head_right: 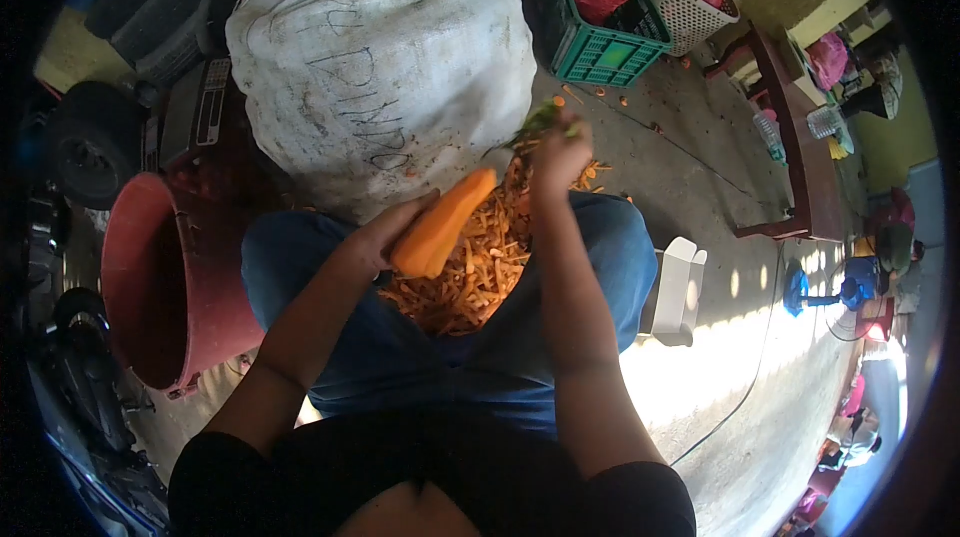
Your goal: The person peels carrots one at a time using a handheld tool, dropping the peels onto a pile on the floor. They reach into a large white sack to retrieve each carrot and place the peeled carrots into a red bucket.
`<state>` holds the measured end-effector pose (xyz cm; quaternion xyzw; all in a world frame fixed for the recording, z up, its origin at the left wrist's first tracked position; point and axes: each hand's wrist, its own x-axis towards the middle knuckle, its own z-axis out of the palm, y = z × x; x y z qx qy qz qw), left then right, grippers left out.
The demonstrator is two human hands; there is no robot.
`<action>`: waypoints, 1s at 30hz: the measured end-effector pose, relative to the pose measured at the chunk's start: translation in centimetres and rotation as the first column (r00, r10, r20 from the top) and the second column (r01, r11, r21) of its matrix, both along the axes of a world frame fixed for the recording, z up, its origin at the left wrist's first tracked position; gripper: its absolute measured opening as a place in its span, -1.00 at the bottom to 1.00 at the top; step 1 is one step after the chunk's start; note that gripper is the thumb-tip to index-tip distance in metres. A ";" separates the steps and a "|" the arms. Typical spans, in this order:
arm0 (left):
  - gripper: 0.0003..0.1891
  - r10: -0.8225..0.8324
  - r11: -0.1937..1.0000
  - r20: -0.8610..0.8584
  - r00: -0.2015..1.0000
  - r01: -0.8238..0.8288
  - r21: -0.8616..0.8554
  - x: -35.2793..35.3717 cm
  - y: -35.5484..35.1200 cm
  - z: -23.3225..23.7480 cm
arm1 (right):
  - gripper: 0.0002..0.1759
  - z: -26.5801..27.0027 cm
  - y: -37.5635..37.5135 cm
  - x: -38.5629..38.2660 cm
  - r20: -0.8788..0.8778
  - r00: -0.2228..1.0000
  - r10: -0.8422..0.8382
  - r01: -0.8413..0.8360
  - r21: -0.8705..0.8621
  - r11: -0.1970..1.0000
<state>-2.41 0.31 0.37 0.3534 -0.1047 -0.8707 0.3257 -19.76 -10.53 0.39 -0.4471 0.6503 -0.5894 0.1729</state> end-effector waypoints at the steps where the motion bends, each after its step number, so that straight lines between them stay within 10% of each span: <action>1: -0.60 -0.016 0.999 0.110 0.994 0.019 -0.029 -0.4 0.4 0.8 | -0.76 -0.2 -1.2 -1.9 0.022 0.995 -0.102 0.100 0.075 0.992; 2: -0.59 -0.029 0.998 0.220 0.975 0.042 -0.056 -0.6 0.7 1.2 | -0.76 -0.4 -1.2 -2.6 0.021 0.994 -0.108 0.106 0.075 0.992; 4: -0.61 -0.095 0.991 -0.084 0.992 0.087 -0.098 -0.5 0.3 0.6 | -0.75 0.1 -1.3 -2.9 0.357 0.934 -0.021 0.022 0.002 1.000; 10: -0.65 0.185 0.983 0.086 0.979 -0.186 -0.006 -0.2 -1.8 -1.8 | -0.75 1.7 4.9 4.3 0.383 0.839 0.386 -0.418 0.000 0.908; 12: -0.68 -0.004 0.978 -0.301 0.954 -0.060 -0.202 0.4 -2.3 -2.8 | -0.77 1.8 6.2 5.5 0.295 0.815 0.498 -0.538 0.065 0.841; 14: -0.67 0.291 0.952 -0.114 0.950 -0.299 -0.060 -0.2 -1.8 -1.4 | -0.79 1.2 6.8 6.3 0.026 0.852 0.523 -0.523 -0.010 0.852; 18: -0.65 0.115 0.992 -0.063 0.991 -0.119 -0.052 0.3 -1.3 -1.0 | -0.78 1.2 6.2 6.1 -0.100 0.858 0.505 -0.504 0.033 0.863; 22: -0.61 -0.066 0.982 0.041 0.997 0.072 -0.176 0.1 -0.6 -1.5 | -0.77 -0.6 0.4 1.0 0.087 0.988 0.128 -0.132 0.048 0.990; 24: -0.56 -0.111 0.963 0.190 0.975 0.152 -0.220 -0.1 0.1 0.6 | -0.76 0.1 -0.8 -1.6 -0.086 0.996 -0.039 0.041 0.025 0.999; 30: -0.59 0.086 0.996 0.106 0.991 -0.083 -0.034 -0.2 -1.2 -0.8 | -0.74 2.0 3.2 2.3 0.257 0.921 0.292 -0.307 0.019 0.952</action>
